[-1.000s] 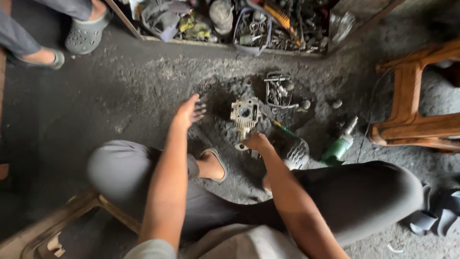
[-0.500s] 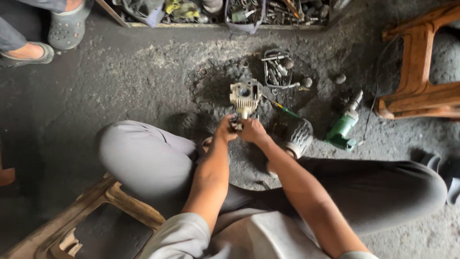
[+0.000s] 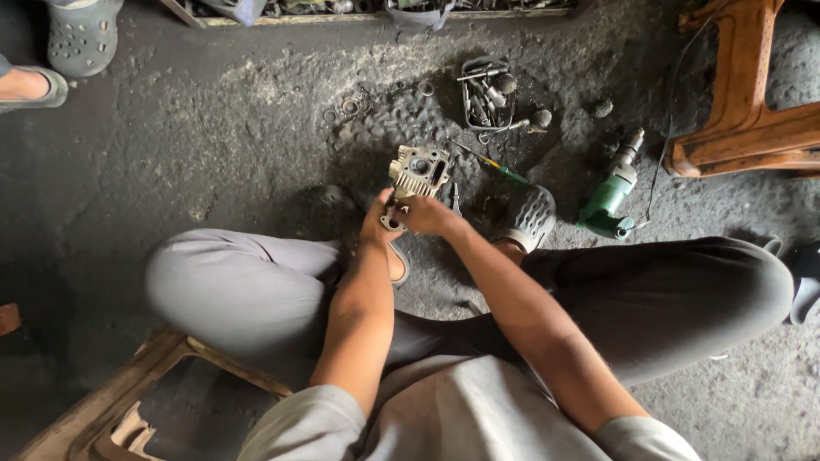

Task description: The person wipes a small engine component with a cloth, uses a tool to scrape surfaces, and handles various small metal parts including a spring and valves.

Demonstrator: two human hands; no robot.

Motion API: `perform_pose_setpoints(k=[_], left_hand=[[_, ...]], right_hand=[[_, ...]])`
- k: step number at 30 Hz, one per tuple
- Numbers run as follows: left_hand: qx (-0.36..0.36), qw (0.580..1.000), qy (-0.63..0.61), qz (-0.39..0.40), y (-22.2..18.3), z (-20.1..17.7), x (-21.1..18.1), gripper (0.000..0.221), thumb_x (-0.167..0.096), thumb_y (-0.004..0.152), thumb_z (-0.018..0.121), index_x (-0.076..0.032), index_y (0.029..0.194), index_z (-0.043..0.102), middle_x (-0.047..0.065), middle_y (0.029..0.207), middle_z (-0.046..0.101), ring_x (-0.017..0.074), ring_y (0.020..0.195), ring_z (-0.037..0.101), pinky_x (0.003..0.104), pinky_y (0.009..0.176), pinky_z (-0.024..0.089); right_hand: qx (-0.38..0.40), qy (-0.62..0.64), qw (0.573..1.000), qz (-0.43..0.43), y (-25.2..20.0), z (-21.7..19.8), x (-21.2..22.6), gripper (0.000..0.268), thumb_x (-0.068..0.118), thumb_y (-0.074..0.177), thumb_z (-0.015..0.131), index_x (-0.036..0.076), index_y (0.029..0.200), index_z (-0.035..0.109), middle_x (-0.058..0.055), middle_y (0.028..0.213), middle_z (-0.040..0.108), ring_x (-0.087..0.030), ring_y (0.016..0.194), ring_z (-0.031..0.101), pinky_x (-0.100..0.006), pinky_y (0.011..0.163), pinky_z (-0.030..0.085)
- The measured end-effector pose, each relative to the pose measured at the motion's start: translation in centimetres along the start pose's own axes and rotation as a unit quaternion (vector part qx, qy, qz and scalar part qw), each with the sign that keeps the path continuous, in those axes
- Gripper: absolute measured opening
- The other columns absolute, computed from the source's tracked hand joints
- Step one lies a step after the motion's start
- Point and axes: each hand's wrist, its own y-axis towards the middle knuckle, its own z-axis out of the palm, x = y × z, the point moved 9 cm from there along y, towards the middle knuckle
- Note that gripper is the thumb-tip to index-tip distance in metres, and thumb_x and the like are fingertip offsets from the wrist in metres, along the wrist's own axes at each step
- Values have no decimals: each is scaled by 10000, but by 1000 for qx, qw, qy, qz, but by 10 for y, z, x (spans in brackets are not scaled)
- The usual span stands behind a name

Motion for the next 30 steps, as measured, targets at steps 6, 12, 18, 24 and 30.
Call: perform_pose_setpoints(k=[6, 12, 18, 24, 30], left_hand=[[-104, 990, -61, -76, 0, -13, 12, 361, -374, 820, 794, -112, 1053, 706, 106, 992, 711, 281, 827, 681, 321, 565, 562], [-145, 987, -43, -56, -1, -21, 10, 417, -398, 847, 812, -58, 1054, 687, 124, 958, 676, 261, 782, 642, 330, 546, 545], [-98, 994, -22, -43, 2, -27, 7, 373, -387, 885, 790, -61, 1041, 701, 112, 932, 695, 233, 751, 642, 312, 546, 549], [-93, 994, -20, -52, -5, -22, 7, 314, -368, 890, 755, -90, 1027, 707, 73, 908, 722, 227, 766, 661, 326, 561, 556], [-108, 993, -17, -43, -4, -20, 4, 316, -364, 909, 754, -70, 1014, 704, 115, 898, 709, 244, 732, 645, 326, 541, 549]], right_hand=[[-75, 40, 991, 106, 12, -70, -51, 349, 302, 966, 586, 101, 1235, 681, -196, 944, 745, -370, 854, 771, -480, 782, 627], [-227, 7, 974, 21, 17, -95, -56, 505, 127, 761, 660, 60, 1261, 647, -228, 1252, 658, -430, 1208, 576, -509, 1061, 444], [-169, -19, 984, 54, 7, -87, -31, 778, 172, 750, 640, 135, 1509, 472, -271, 1458, 404, -494, 1446, 292, -651, 1155, 283], [-27, -176, 981, 74, 16, -43, -28, 682, 216, 828, 597, 182, 1494, 456, -266, 1634, 204, -501, 1532, 92, -719, 1177, 145], [-139, -91, 985, 53, 23, -68, -35, 797, 250, 773, 614, 195, 1543, 416, -252, 1625, 196, -499, 1516, 92, -704, 1169, 134]])
